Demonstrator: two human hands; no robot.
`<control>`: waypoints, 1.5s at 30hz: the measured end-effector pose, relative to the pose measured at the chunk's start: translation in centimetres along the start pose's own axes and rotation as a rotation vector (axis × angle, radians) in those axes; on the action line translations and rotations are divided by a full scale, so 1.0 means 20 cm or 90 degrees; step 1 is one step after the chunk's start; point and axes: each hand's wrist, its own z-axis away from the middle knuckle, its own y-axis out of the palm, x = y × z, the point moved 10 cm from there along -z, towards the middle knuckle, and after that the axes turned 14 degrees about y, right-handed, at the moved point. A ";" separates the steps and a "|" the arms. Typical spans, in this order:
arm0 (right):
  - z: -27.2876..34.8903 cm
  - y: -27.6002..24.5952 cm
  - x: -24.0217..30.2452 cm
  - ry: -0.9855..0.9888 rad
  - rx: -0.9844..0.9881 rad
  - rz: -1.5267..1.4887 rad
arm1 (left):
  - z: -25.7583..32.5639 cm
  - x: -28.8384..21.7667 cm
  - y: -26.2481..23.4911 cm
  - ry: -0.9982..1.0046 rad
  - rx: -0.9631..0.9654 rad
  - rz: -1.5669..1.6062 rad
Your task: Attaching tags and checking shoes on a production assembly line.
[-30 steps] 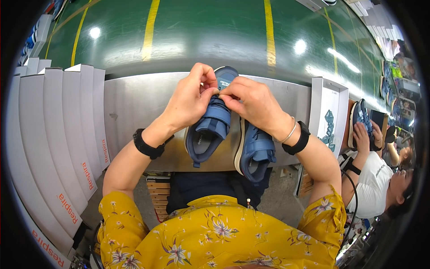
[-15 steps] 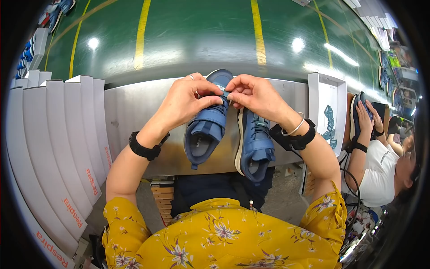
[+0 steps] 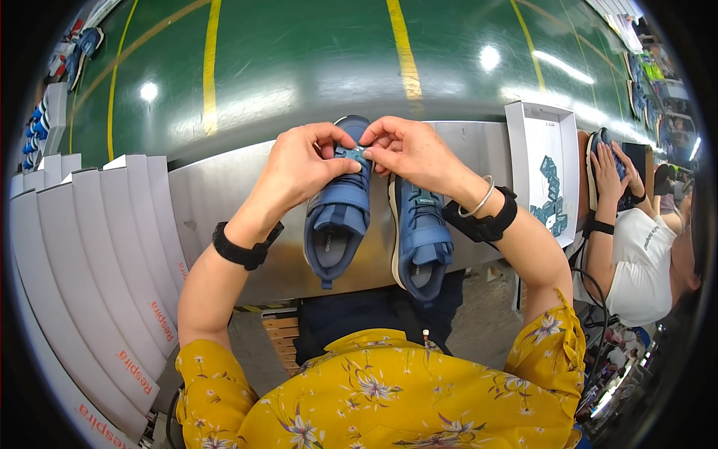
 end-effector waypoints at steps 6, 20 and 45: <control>0.01 -0.01 -0.02 -0.086 -0.010 -0.020 | 0.02 0.06 0.03 -0.009 -0.018 0.103; 0.28 -0.19 0.08 -0.144 -0.122 0.014 | 0.11 0.10 -0.08 0.041 -0.111 0.199; 0.76 -0.06 -0.60 -0.121 -0.279 -0.230 | 0.79 -0.70 0.45 0.583 0.210 -0.541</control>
